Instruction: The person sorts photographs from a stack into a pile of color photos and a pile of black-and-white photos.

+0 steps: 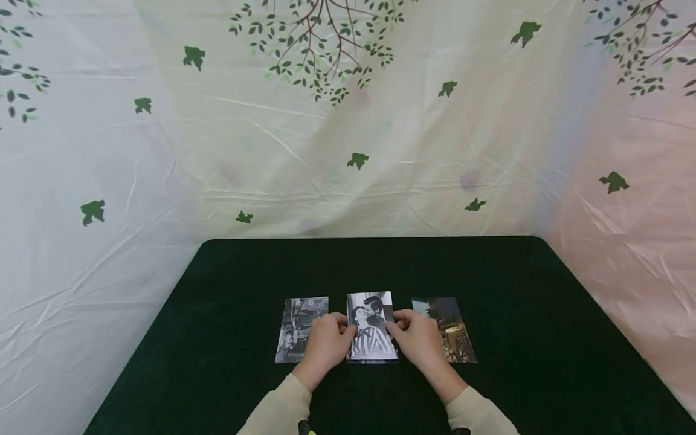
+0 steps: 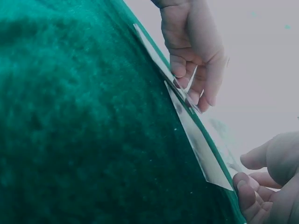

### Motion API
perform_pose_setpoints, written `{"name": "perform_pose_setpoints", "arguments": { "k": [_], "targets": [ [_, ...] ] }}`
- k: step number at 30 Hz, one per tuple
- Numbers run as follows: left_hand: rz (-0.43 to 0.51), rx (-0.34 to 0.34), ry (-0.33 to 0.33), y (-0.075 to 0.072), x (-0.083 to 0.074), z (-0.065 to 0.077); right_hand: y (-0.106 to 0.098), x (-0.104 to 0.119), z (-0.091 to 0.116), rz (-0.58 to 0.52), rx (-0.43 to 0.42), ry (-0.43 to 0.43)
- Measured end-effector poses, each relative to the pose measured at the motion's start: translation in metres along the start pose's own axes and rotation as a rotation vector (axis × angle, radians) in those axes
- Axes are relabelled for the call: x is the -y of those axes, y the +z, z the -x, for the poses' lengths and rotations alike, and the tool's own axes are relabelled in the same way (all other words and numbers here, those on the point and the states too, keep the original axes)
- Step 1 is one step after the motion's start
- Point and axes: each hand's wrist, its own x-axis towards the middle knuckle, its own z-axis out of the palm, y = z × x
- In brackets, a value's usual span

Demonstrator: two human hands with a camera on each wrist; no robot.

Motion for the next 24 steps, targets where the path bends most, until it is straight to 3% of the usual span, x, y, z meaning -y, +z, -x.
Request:
{"name": "perform_pose_setpoints", "arguments": {
  "k": [4,11,18,24],
  "targets": [
    [0.002,-0.070,0.028,-0.003,0.000,-0.003,-0.003,0.002,-0.003,-0.063,-0.038,0.000],
    [0.085,-0.113,0.040,-0.017,-0.005,-0.008,-0.012,0.012,-0.006,-0.203,-0.043,0.043],
    [0.176,-0.140,-0.028,-0.027,-0.006,-0.010,-0.017,0.028,-0.006,-0.240,-0.033,0.034],
    [0.168,-0.165,-0.033,-0.034,-0.003,-0.006,-0.015,0.037,-0.002,-0.252,-0.046,-0.013]
  ]
}}
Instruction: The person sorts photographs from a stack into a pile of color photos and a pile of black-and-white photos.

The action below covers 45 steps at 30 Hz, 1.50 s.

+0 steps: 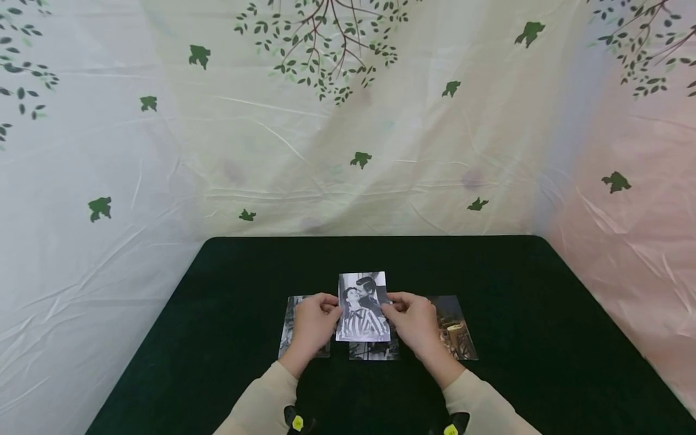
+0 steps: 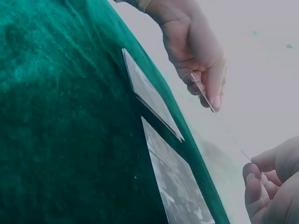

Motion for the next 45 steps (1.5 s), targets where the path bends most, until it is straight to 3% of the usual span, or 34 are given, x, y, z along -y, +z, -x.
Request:
{"name": "perform_pose_setpoints", "arguments": {
  "k": [10,18,29,39,45],
  "targets": [
    [-0.016,-0.011,-0.008,-0.011,0.005,0.005,0.013,0.001,0.003,0.000,0.010,-0.021],
    [-0.031,-0.009,-0.040,-0.030,0.020,0.008,0.032,0.006,0.007,0.021,0.052,-0.061],
    [-0.093,0.056,-0.098,-0.063,0.048,0.011,0.065,0.016,0.017,0.036,0.219,-0.069],
    [-0.143,0.079,-0.090,-0.076,0.067,0.006,0.089,0.020,0.013,0.035,0.272,-0.071],
    [-0.156,0.098,-0.088,-0.077,0.076,0.003,0.096,0.021,0.013,0.060,0.257,-0.091]
  ]
}}
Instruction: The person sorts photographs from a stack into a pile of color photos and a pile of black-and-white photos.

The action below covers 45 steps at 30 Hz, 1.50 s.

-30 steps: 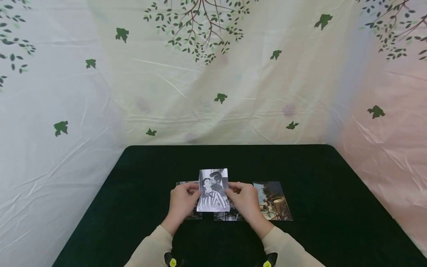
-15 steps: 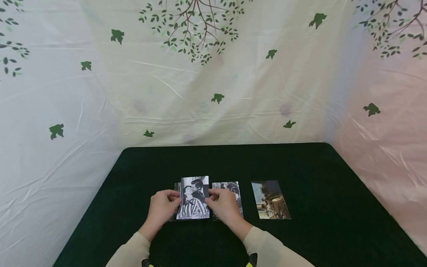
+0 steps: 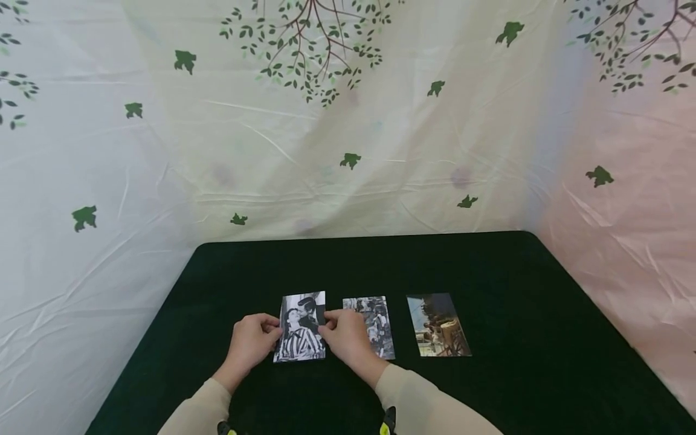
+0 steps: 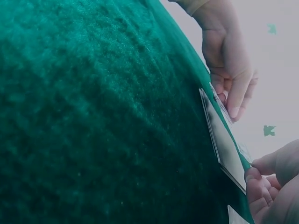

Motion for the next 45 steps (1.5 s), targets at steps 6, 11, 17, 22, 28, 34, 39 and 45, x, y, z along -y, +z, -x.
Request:
{"name": "perform_pose_setpoints", "arguments": {
  "k": [6,11,17,22,28,34,39,45],
  "targets": [
    [-0.012,-0.009,0.003,-0.002,0.006,0.000,0.008,0.001,-0.004,0.038,-0.010,-0.014],
    [-0.019,-0.013,0.019,0.000,0.009,-0.003,0.012,0.000,-0.006,0.076,-0.034,0.003],
    [-0.023,-0.012,0.014,0.001,0.008,-0.003,0.013,-0.001,-0.006,0.073,-0.012,0.051],
    [-0.037,0.008,-0.004,0.002,0.010,-0.003,0.014,-0.001,-0.005,0.077,0.000,0.056],
    [-0.033,0.032,-0.018,0.003,0.012,-0.004,0.015,-0.002,-0.004,0.075,0.017,0.050],
    [-0.036,0.043,-0.033,0.003,0.012,-0.005,0.016,-0.001,-0.003,0.090,0.019,0.032],
    [-0.042,0.054,-0.016,0.003,0.011,-0.007,0.017,-0.002,-0.003,0.142,-0.030,0.005],
    [-0.032,0.057,-0.022,0.002,0.010,-0.007,0.021,-0.003,-0.002,0.155,-0.084,-0.006]
  ]
}}
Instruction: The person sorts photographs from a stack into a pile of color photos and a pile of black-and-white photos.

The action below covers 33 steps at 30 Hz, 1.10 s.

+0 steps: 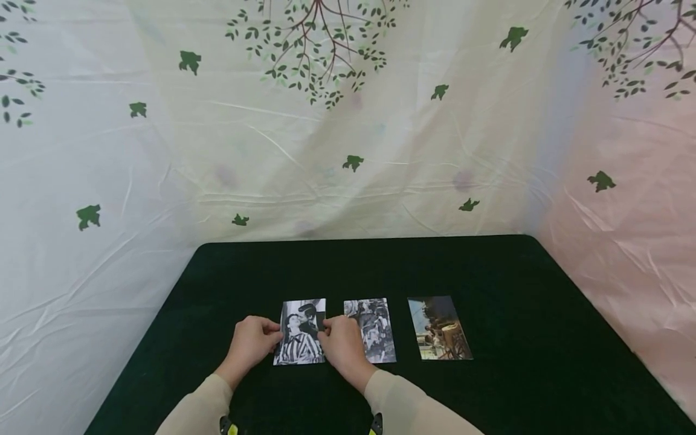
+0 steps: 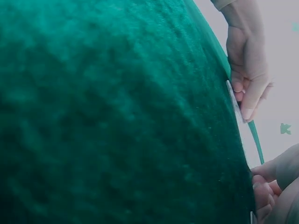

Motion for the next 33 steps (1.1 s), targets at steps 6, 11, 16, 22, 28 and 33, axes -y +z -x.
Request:
{"name": "perform_pose_setpoints", "arguments": {
  "k": [6,11,16,22,28,33],
  "targets": [
    [0.008,0.007,-0.007,-0.001,0.000,0.001,0.003,0.000,0.002,0.015,-0.033,-0.007],
    [0.021,0.008,-0.013,0.000,0.002,0.001,0.005,-0.001,0.003,0.012,-0.046,-0.008],
    [0.036,0.006,-0.033,0.000,0.003,0.000,0.006,-0.003,0.002,0.017,-0.046,-0.013],
    [0.064,0.002,-0.052,-0.002,0.001,0.002,0.000,-0.001,-0.001,-0.012,-0.003,-0.007],
    [0.084,-0.052,-0.042,-0.003,-0.010,0.007,-0.011,0.006,0.000,-0.103,-0.015,0.025],
    [0.093,-0.085,0.037,0.003,-0.035,0.012,-0.042,0.003,0.003,-0.144,-0.040,0.060]
  ]
}}
